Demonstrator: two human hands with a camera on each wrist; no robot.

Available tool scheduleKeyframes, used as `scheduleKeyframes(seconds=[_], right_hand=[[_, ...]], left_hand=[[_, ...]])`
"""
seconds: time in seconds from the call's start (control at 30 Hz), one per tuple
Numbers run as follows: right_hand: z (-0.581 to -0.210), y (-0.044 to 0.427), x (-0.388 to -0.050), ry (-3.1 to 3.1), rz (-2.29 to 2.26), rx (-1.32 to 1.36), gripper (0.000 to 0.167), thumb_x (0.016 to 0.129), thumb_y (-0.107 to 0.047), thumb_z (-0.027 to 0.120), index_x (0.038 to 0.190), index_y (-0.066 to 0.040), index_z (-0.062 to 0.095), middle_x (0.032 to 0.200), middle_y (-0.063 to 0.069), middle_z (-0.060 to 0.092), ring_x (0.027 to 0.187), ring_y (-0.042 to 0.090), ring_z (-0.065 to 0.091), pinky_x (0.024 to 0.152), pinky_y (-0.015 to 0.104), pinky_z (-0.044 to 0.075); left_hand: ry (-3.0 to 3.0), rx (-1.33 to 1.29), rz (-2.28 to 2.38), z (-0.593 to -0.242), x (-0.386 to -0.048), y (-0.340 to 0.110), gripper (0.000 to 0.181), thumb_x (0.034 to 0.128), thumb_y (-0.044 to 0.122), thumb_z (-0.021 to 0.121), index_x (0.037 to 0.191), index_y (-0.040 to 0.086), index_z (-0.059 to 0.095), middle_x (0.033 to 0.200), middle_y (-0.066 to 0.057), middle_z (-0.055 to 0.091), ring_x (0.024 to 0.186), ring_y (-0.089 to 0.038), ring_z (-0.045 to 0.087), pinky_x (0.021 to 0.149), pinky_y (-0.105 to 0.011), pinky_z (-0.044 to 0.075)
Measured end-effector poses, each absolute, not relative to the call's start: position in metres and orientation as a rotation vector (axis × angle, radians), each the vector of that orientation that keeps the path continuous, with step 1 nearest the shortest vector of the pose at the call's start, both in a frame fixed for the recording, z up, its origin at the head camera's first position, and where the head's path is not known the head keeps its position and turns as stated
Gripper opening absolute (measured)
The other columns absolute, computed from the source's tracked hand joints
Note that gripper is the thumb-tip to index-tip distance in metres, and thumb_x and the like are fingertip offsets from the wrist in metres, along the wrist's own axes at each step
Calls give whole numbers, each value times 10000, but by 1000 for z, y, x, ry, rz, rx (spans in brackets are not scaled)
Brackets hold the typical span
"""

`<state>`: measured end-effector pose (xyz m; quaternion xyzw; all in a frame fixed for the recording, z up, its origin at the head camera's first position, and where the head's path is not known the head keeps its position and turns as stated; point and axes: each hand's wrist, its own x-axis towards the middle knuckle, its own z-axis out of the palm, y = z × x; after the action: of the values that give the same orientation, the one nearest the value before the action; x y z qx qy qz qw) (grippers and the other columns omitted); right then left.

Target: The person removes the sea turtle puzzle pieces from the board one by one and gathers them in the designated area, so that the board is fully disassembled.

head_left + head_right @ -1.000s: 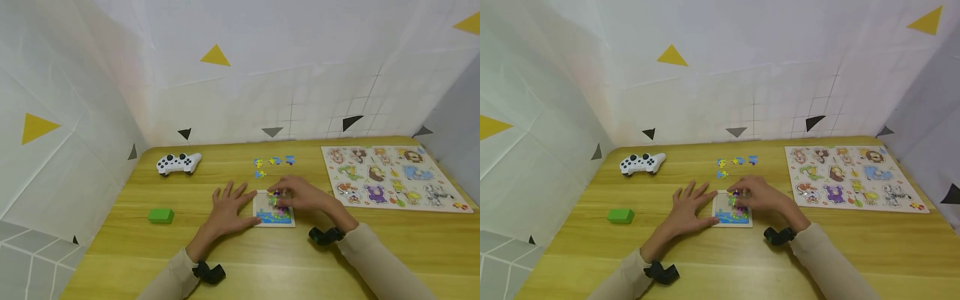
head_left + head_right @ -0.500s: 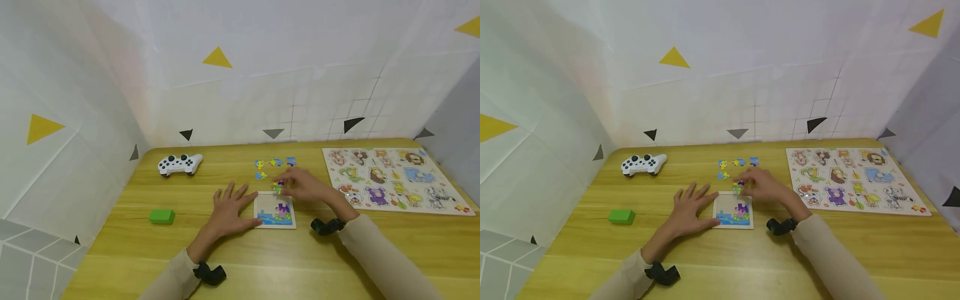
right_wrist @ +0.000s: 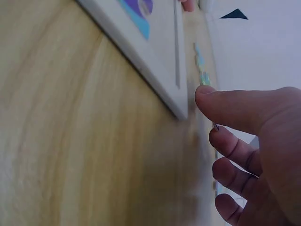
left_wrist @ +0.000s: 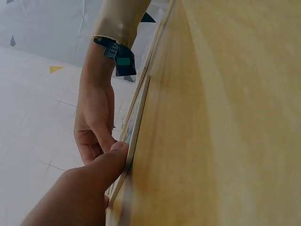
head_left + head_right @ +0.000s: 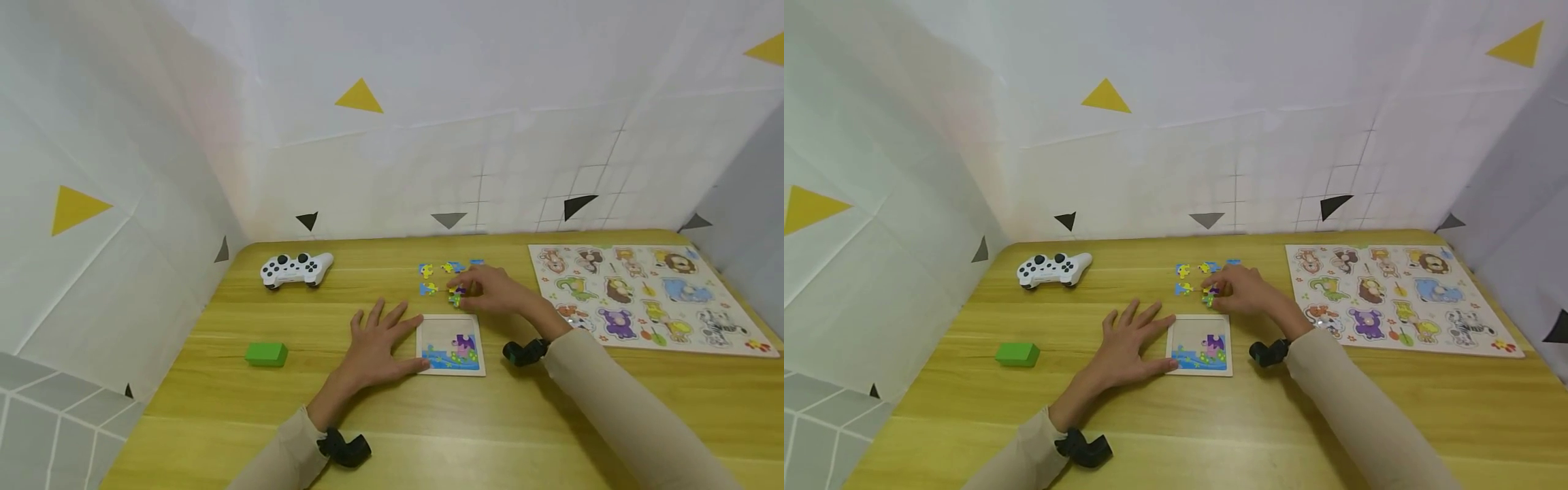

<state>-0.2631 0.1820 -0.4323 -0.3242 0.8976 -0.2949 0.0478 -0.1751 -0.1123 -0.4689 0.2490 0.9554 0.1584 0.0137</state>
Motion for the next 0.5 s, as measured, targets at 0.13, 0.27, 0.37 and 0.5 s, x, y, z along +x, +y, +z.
scheduleKeyframes(seconds=[0.13, 0.27, 0.37, 0.5], right_hand=[[-436, 183, -266, 2736, -903, -987, 376, 905, -120, 753, 1277, -88, 707, 1060, 77, 689, 916, 219, 631, 766, 340, 486], [-441, 183, -270, 2752, -911, -990, 372, 899, -117, 757, 1267, -90, 713, 1037, 73, 690, 905, 215, 627, 762, 333, 494], [-443, 182, -274, 2757, -918, -975, 372, 898, -116, 757, 1266, -89, 713, 1072, 81, 709, 915, 222, 636, 777, 350, 501], [-442, 181, -277, 2766, -897, -949, 365, 911, -128, 747, 1274, -102, 713, 1085, 79, 705, 925, 213, 612, 769, 365, 484]], left_hand=[[2980, 782, 494, -469, -175, -112, 815, 846, 805, 532, 1555, 429, 387, 1702, 36, 248, 1586, -404, 104, 1161, -731, 77], [2984, 786, 499, -469, -174, -112, 816, 845, 800, 536, 1553, 420, 396, 1701, 30, 254, 1583, -408, 113, 1161, -731, 79], [2984, 787, 498, -468, -174, -112, 821, 843, 803, 534, 1555, 418, 394, 1701, 29, 252, 1584, -408, 111, 1161, -731, 76], [2981, 791, 503, -468, -174, -112, 824, 843, 802, 536, 1556, 415, 393, 1702, 25, 250, 1584, -411, 107, 1161, -734, 73]])
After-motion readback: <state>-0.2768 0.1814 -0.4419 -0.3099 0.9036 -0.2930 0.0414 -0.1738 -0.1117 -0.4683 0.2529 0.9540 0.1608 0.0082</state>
